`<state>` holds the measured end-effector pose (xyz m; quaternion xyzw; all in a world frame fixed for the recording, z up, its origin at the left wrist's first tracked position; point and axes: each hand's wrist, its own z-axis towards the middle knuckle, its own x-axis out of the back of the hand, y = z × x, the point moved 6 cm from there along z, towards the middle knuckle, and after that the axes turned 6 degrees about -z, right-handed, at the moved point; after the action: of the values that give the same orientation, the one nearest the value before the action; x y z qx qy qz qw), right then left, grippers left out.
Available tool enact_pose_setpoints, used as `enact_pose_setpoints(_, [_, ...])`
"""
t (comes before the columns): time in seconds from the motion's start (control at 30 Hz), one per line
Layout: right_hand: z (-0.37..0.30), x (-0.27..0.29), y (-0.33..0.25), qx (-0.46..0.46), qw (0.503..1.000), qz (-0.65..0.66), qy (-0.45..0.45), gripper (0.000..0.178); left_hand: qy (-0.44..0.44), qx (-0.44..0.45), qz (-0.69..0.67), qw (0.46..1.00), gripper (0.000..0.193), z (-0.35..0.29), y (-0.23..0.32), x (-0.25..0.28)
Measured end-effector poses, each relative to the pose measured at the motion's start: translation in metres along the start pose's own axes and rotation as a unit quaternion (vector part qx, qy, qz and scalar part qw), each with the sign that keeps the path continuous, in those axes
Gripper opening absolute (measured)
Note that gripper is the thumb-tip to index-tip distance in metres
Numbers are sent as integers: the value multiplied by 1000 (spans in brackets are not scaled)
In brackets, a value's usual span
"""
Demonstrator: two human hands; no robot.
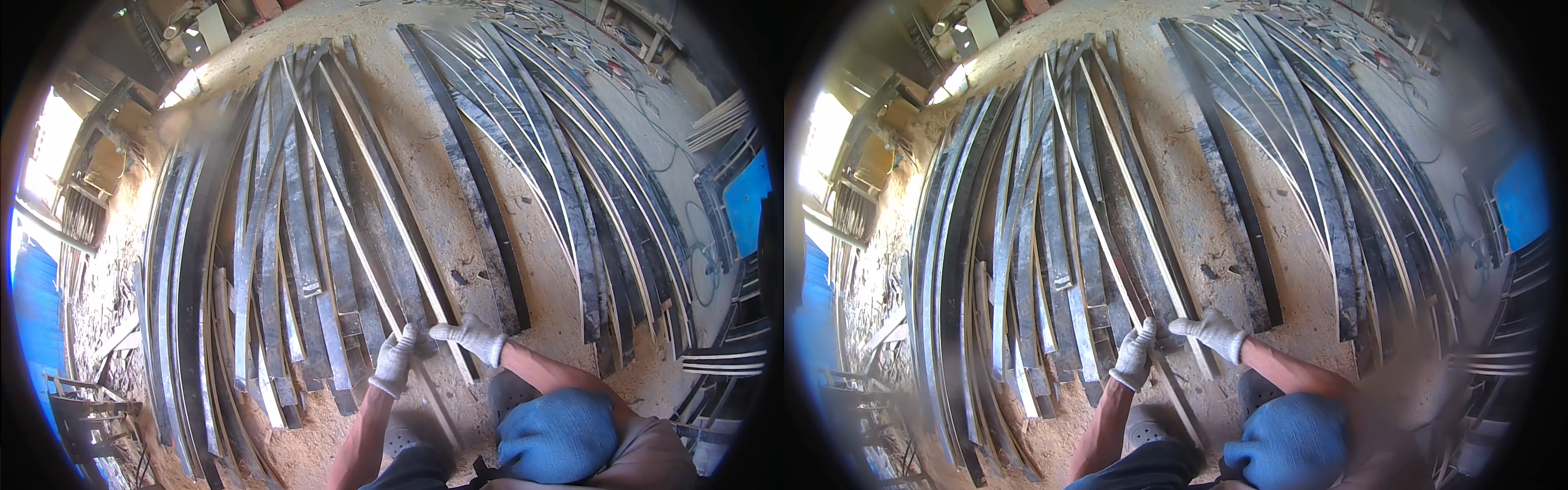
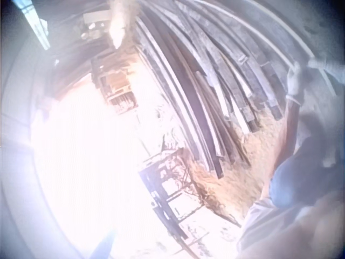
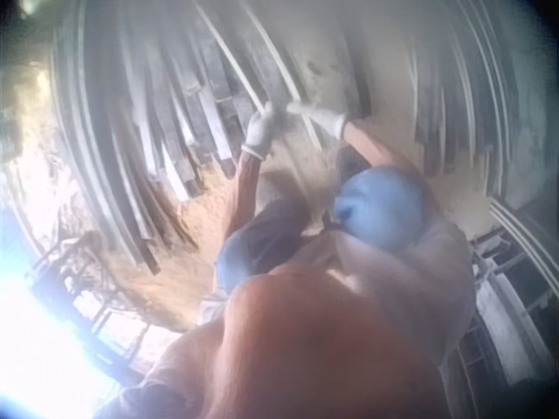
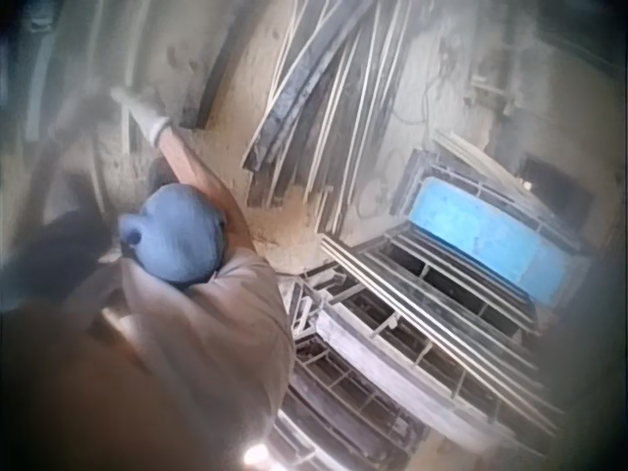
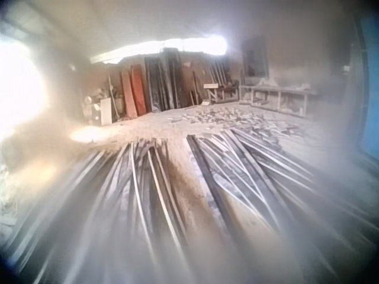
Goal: The person gathers thin wooden strips from a pile, carries them to a table saw, and cuts each strip to length one at a time. The cut pieces are placed on the saw table as the process continues.
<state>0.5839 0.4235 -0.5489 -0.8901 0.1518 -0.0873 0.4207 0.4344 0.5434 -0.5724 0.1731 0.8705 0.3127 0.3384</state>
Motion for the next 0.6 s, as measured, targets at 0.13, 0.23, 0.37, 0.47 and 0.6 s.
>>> enact_pose_setpoints(0.13, [-30, -32, -11, 1, 921, 349, -175, 37, 40, 29, -106, 993, 52, -13, 2, 40])
enact_pose_setpoints(0.23, [-29, -17, 31, 39, 976, 204, -57, 36, 0, 32, -128, 991, 58, -15, 13, 36])
enact_pose_setpoints(0.37, [-34, -10, 63, 18, 989, 112, 93, 18, -46, 18, -147, 988, 56, -23, 28, 38])
enact_pose_setpoints(0.47, [-63, 3, 70, 20, 987, 117, 107, 20, -72, 37, -202, 976, 52, -24, 29, 34])
enact_pose_setpoints(0.6, [-89, 5, 87, 24, 984, 117, 129, 28, -73, 27, -205, 976, 53, -30, 36, 40])
